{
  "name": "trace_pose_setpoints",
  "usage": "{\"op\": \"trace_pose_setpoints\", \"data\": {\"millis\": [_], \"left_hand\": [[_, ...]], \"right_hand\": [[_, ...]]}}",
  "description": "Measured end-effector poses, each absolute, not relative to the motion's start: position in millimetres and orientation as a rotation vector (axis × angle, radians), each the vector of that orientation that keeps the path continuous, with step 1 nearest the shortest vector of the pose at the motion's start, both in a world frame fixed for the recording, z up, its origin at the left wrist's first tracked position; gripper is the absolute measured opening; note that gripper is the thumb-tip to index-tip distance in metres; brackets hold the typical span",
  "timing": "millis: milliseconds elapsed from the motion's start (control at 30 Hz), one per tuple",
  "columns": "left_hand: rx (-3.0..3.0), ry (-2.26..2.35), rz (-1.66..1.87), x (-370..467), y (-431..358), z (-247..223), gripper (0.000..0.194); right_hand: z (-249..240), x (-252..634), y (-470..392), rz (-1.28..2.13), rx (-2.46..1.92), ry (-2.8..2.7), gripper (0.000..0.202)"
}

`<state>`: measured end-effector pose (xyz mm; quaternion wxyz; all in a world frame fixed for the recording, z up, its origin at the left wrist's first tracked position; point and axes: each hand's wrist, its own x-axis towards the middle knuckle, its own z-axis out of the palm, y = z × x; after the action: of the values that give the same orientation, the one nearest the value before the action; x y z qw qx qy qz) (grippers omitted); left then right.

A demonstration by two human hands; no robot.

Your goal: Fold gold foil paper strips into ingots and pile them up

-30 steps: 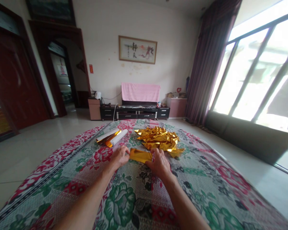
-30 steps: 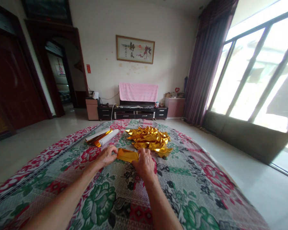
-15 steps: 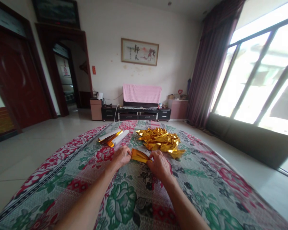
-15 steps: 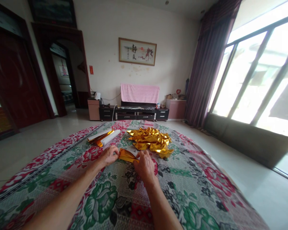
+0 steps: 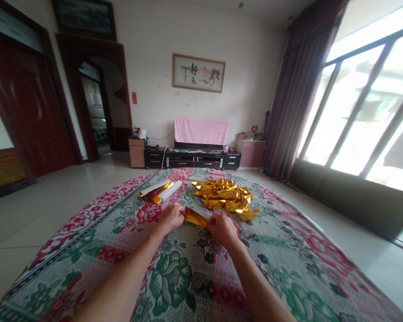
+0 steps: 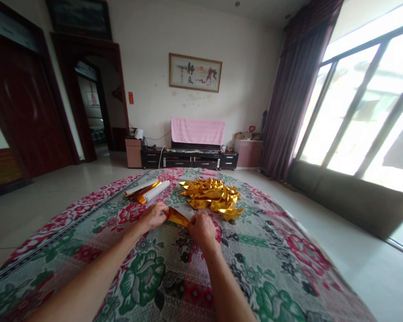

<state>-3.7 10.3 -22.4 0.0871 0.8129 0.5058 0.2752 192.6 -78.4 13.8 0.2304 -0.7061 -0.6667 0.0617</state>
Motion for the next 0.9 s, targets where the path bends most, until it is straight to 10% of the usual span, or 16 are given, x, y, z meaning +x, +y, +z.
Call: {"op": "trace_pose_setpoints", "data": {"millis": [400, 900], "left_hand": [[2.172, 1.835, 0.892, 9.2, -9.5, 2.2, 0.014], [1.071, 0.843, 0.907, 24.4, -21.1, 13.9, 0.027]], "right_hand": [[11.1, 186.7, -80.4, -0.024, -1.781, -1.796, 0.008], [-0.3, 166.7, -79.9, -0.266, -1.678, -1.896, 0.008]]}}
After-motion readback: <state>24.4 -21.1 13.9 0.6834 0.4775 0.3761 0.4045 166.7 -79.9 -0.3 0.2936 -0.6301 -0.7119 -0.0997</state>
